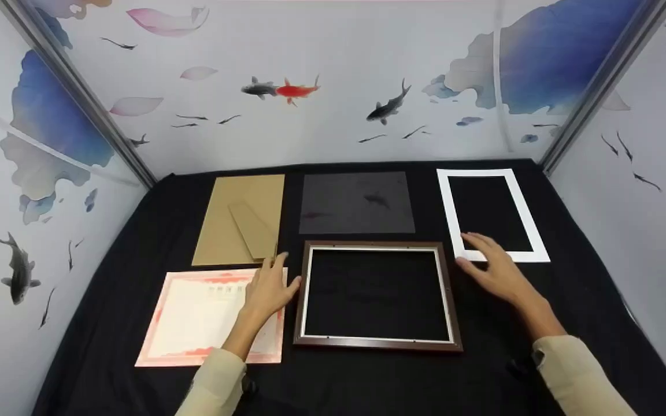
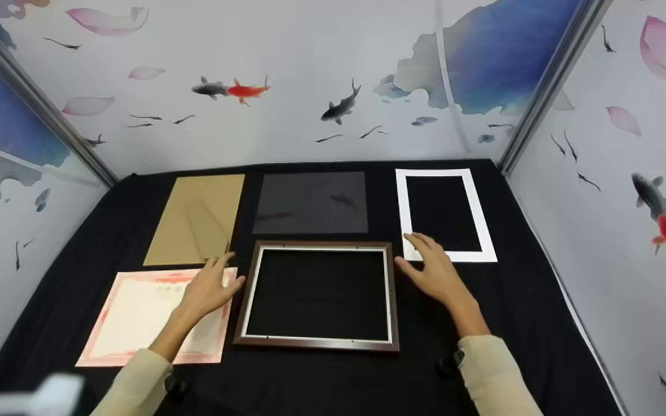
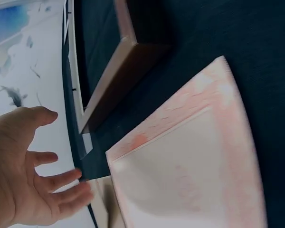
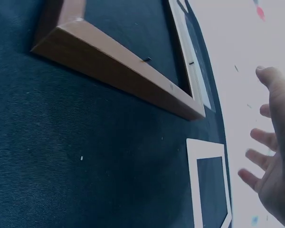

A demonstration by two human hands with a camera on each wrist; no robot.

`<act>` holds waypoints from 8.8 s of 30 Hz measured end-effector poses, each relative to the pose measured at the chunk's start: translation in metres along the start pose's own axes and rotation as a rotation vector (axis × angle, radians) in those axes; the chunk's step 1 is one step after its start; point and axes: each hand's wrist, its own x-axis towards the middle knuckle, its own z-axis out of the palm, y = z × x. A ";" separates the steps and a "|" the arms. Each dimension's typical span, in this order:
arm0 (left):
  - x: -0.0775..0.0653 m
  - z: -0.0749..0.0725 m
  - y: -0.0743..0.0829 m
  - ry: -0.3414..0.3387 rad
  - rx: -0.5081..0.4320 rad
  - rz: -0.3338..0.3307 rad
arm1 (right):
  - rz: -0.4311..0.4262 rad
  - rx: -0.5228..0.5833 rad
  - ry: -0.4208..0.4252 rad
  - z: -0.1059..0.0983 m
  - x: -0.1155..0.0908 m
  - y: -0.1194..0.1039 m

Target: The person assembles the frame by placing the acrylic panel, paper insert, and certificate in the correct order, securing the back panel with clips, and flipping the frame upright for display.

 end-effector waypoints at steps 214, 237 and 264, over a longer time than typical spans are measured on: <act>0.015 0.001 0.005 -0.071 -0.493 0.091 | -0.072 0.747 0.886 -0.062 0.095 -0.123; 0.043 -0.006 0.037 0.019 -1.111 0.279 | 0.012 0.916 0.708 -0.022 0.095 -0.094; 0.015 0.000 0.012 0.072 -1.025 0.136 | 0.132 0.780 0.269 0.045 0.006 -0.050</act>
